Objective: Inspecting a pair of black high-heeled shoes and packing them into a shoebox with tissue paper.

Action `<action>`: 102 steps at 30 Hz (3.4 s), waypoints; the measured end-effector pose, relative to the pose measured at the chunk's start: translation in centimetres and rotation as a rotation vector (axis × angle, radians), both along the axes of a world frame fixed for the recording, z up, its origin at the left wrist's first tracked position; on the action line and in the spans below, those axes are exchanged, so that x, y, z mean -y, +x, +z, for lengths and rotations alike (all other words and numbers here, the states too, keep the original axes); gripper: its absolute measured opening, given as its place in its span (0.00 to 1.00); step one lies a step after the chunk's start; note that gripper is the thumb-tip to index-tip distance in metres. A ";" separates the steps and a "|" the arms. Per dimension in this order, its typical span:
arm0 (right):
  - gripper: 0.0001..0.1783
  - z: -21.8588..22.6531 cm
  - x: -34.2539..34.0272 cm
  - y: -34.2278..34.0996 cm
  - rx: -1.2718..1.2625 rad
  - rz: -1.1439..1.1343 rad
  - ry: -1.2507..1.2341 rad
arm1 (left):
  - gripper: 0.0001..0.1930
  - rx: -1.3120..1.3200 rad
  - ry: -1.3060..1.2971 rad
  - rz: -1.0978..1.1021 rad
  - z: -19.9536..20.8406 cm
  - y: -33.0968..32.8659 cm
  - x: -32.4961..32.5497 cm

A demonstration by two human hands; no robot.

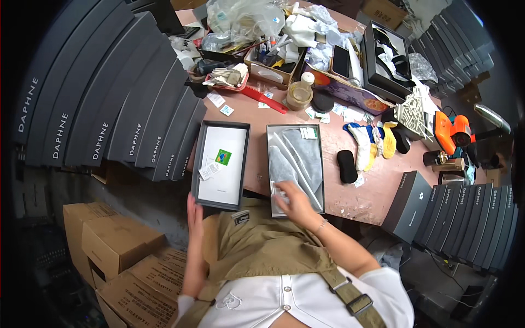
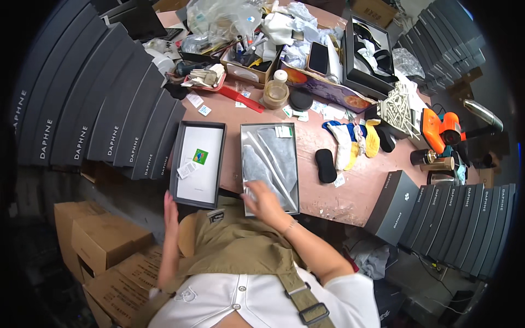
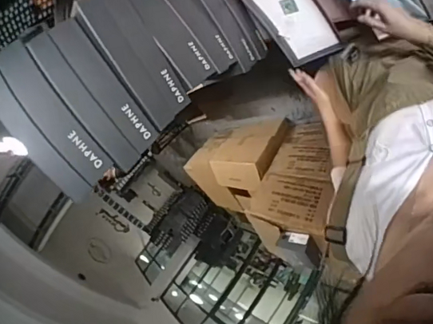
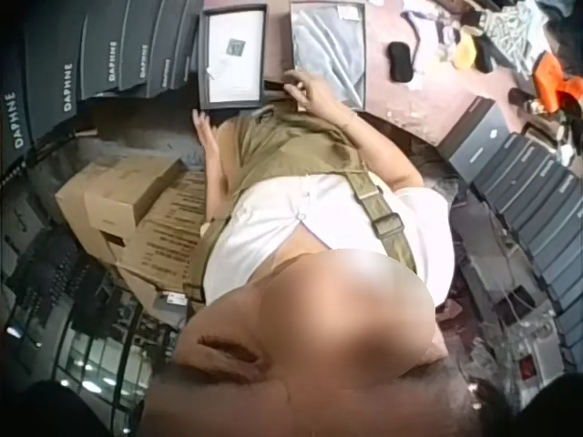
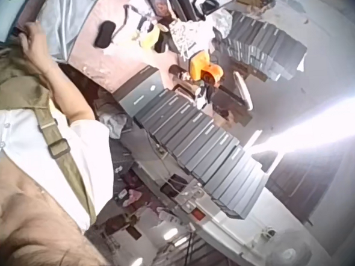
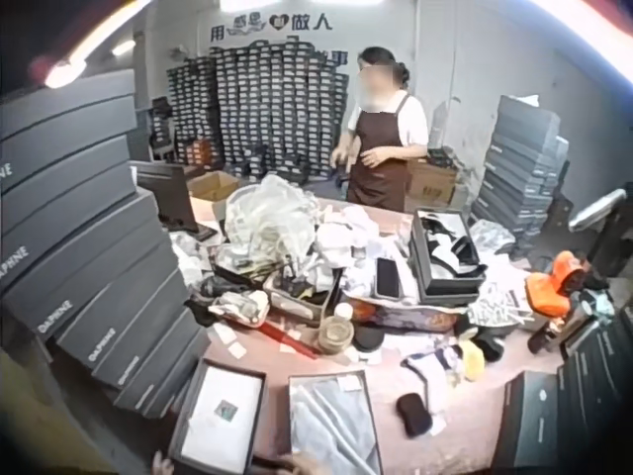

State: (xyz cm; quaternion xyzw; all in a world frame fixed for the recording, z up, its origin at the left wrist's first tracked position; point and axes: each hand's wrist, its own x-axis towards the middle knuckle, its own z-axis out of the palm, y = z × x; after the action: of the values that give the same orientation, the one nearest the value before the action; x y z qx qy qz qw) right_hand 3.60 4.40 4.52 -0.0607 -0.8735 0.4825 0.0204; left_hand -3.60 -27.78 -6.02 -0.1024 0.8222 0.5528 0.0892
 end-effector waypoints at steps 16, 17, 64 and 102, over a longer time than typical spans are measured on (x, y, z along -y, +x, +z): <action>0.30 -7.7 0.5 2.9 0.172 -0.384 0.404 | 0.17 -0.546 -0.446 -0.845 3.1 -14.1 -5.2; 0.29 -8.2 0.4 2.7 0.188 -0.354 0.359 | 0.17 -0.547 -0.337 -0.863 2.9 -14.3 -5.8; 0.41 -0.3 2.2 -2.2 -0.149 -0.062 -0.674 | 0.23 0.579 0.984 -0.407 9.4 -15.4 -8.4; 0.23 3.9 1.0 7.4 -0.037 -0.548 -0.580 | 0.14 -1.052 0.475 -0.343 19.1 -17.1 -6.2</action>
State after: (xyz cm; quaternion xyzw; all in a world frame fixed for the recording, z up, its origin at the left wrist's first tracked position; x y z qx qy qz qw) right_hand 10.96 3.44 8.47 -0.2861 -0.6519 0.6869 0.1463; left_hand -20.74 -21.61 13.06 0.3418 0.6147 0.6756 -0.2211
